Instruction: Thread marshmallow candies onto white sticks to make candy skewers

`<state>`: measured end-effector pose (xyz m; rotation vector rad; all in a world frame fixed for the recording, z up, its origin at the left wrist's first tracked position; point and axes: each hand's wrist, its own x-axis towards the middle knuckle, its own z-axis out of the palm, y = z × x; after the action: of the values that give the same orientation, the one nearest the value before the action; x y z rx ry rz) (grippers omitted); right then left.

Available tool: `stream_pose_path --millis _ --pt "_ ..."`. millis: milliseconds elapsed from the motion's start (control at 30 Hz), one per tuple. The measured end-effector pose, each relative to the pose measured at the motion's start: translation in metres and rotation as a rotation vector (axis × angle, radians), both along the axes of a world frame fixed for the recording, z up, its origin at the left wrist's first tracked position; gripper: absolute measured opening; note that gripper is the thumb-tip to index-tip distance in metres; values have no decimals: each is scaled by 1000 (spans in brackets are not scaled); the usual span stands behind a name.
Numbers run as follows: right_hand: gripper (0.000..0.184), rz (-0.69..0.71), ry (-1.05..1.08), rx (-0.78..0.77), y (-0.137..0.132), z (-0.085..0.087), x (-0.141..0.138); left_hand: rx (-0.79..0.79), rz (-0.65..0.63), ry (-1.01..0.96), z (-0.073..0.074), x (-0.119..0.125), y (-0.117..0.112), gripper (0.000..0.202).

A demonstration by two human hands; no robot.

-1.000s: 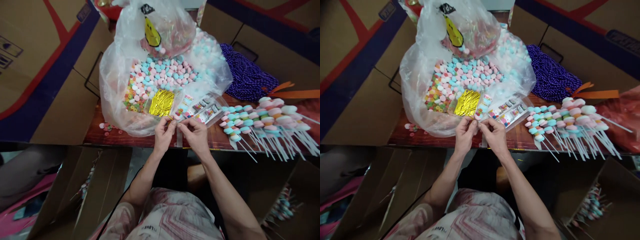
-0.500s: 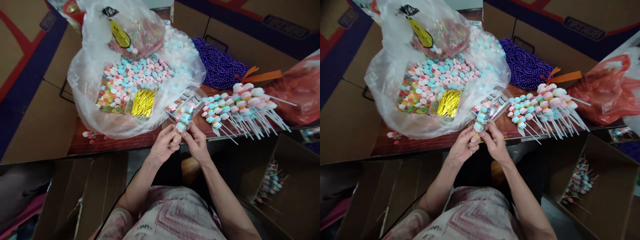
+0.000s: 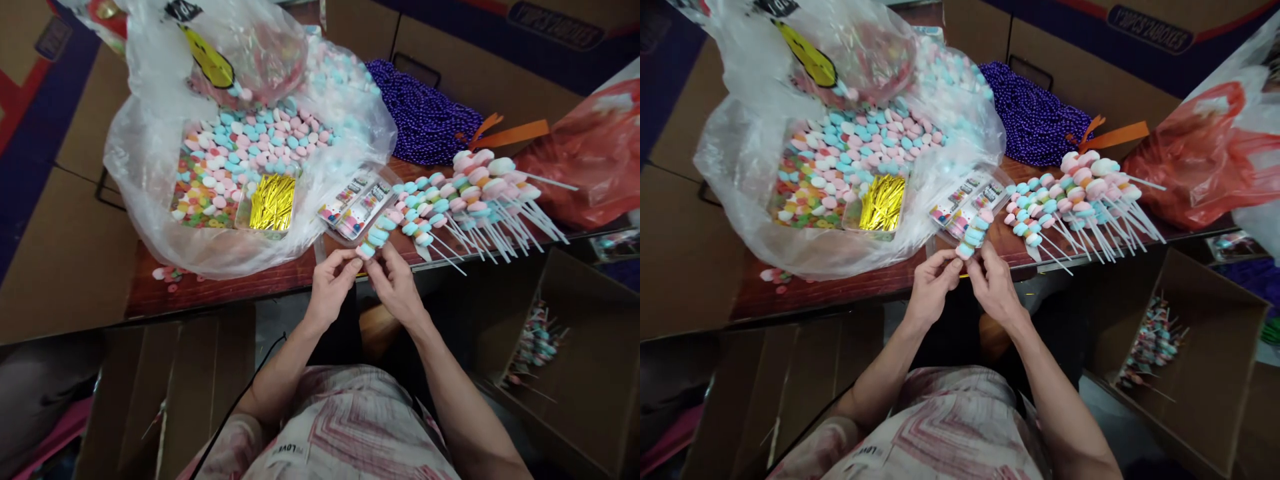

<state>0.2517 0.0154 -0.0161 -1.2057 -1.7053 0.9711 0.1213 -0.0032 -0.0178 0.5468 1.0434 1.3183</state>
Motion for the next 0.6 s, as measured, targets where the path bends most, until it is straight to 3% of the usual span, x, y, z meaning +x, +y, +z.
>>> stream_pose_path --millis 67,167,267,367,467,600 --pt "13 -28 1 29 -2 0 2 -42 -38 -135 2 0 5 32" --pt "18 -70 -66 249 -3 -1 5 -145 -81 -302 6 1 12 34" --pt "27 -41 -208 503 -1 -3 10 -214 -98 -359 11 2 15 33" --pt "25 -62 -338 666 1 -5 14 -232 -114 -380 13 4 13 36" --pt "21 -112 -413 708 0 -6 14 -219 -125 -385 13 7 7 39" --pt "19 -172 -361 616 -4 -2 8 -146 -126 -353 9 16 4 34"
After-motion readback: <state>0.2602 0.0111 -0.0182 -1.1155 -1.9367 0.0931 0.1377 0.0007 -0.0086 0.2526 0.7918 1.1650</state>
